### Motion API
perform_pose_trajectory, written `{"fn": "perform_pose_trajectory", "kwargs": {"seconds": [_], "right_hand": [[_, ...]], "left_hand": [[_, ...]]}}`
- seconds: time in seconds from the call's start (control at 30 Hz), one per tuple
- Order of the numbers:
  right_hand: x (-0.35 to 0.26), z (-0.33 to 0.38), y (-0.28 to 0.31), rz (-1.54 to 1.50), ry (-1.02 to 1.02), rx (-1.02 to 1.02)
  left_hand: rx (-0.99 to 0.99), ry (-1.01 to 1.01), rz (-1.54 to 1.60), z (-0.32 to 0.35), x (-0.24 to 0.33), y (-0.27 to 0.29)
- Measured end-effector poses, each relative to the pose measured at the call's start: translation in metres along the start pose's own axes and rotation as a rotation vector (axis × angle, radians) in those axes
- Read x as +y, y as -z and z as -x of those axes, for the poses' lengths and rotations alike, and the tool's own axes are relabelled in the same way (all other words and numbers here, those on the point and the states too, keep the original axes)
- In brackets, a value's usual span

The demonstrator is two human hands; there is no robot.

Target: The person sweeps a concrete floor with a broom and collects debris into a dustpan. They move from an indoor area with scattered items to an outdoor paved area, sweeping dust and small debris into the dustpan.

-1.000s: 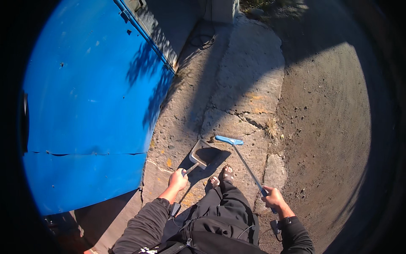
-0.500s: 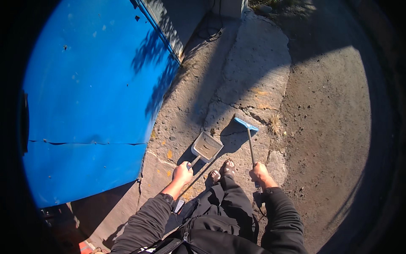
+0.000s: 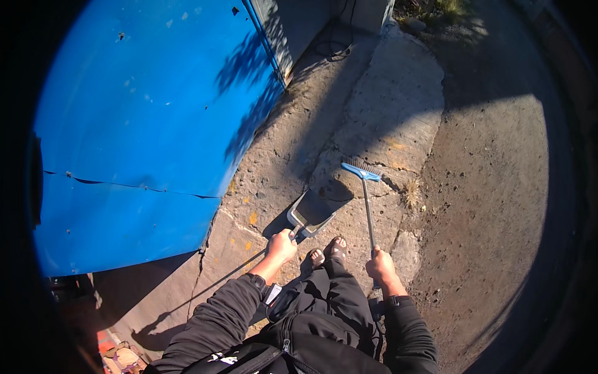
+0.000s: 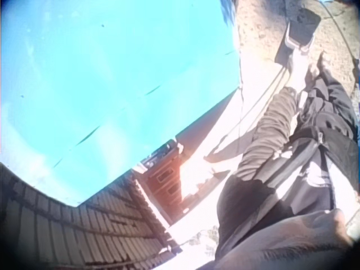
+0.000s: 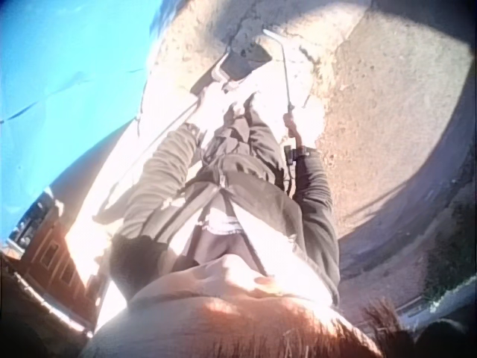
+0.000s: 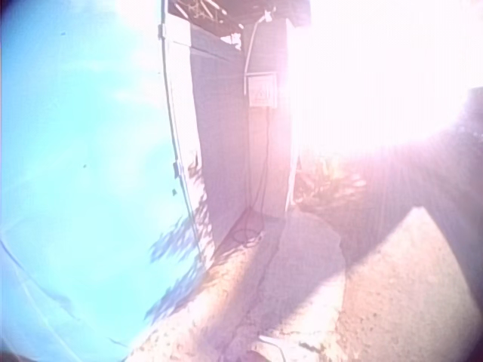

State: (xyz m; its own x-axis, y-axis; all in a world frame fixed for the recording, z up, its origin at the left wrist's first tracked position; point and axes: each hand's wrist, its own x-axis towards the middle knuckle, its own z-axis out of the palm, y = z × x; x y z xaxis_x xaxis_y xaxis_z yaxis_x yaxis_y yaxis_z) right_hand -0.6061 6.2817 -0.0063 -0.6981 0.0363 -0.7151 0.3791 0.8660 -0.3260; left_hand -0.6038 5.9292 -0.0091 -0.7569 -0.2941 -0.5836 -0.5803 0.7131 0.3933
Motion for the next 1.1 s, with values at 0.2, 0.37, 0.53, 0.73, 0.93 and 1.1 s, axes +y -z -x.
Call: {"fn": "perform_pose_trajectory", "kwargs": {"seconds": [0.2,0.37,0.53,0.73,0.93,1.1], "right_hand": [[-0.019,0.008,-0.013,0.060,0.114,-0.270],[0.017,0.097,0.019,-0.032,0.088,-0.351],[0.037,0.155,0.037,0.187,0.168,-0.220],[0.044,0.138,0.036,0.033,0.086,-0.103],[0.037,0.052,-0.010,-0.090,0.118,-0.042],[0.010,0.008,-0.054,0.576,0.675,-0.180]], "left_hand": [[0.005,0.004,0.033,0.004,-0.004,0.002],[0.024,-0.027,0.052,0.009,-0.022,-0.005],[-0.055,0.014,0.052,0.036,-0.051,0.007],[-0.054,0.053,0.051,0.057,-0.077,0.033],[-0.035,0.040,0.015,0.054,-0.087,0.034],[-0.018,0.023,-0.016,0.047,-0.083,0.018]]}}
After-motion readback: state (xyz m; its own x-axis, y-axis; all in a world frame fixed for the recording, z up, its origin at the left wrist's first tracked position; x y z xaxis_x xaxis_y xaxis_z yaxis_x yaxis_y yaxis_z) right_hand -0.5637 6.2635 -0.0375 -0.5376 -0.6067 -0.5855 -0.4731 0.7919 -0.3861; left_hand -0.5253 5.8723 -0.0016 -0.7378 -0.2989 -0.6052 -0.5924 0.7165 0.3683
